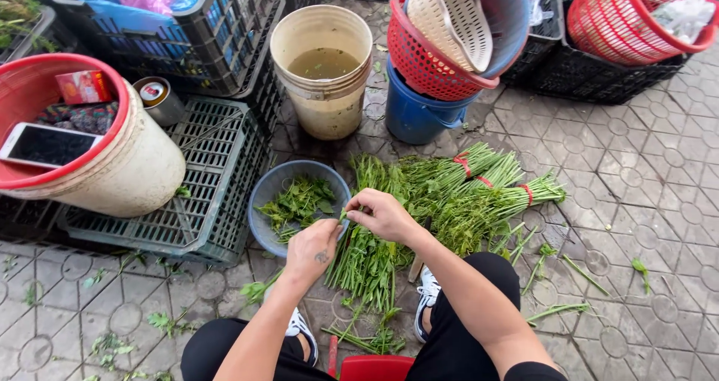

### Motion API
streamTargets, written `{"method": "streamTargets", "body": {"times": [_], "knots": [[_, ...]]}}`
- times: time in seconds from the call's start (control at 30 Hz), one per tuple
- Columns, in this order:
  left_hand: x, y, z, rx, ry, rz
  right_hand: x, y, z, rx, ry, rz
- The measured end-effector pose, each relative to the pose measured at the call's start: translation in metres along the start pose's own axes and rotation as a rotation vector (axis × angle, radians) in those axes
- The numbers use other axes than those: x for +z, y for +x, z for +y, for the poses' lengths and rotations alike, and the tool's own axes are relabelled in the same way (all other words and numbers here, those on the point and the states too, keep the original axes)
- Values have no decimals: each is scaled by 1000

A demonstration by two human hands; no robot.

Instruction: Pluck leaves from a bundle of green vegetables and place them into a bowl

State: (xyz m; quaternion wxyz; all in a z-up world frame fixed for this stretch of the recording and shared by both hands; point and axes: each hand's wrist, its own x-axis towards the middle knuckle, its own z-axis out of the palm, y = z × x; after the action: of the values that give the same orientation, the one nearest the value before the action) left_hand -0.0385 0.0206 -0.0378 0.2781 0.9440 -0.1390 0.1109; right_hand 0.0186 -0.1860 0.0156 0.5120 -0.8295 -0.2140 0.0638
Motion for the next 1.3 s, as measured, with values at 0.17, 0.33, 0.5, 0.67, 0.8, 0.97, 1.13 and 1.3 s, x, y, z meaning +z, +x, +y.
{"method": "streamTargets", "body": {"times": [0.17, 0.33, 0.5, 0.67, 0.8, 0.97, 1.13, 1.3], "knots": [[-11, 5, 4, -45, 49, -8, 3, -3, 27, -198, -583, -19], [2, 1, 4, 22, 208, 52, -3, -6, 10, -73, -738, -156], [8, 2, 5, 48, 270, 110, -4, -1, 16, 64, -497, -257], [6, 3, 5, 54, 258, 144, -14, -3, -8, 248, -38, -337], [4, 7, 5, -33, 61, 139, -12, -3, -11, 377, 272, -124], [10, 7, 12, -118, -201, 71, 11, -2, 9, 402, 670, 62], [0, 9, 29, -292, -548, -14, 20, 1, 18, 416, 780, 122], [-21, 16, 40, -388, -674, -16, 15, 7, 21, 432, 812, 159]]}}
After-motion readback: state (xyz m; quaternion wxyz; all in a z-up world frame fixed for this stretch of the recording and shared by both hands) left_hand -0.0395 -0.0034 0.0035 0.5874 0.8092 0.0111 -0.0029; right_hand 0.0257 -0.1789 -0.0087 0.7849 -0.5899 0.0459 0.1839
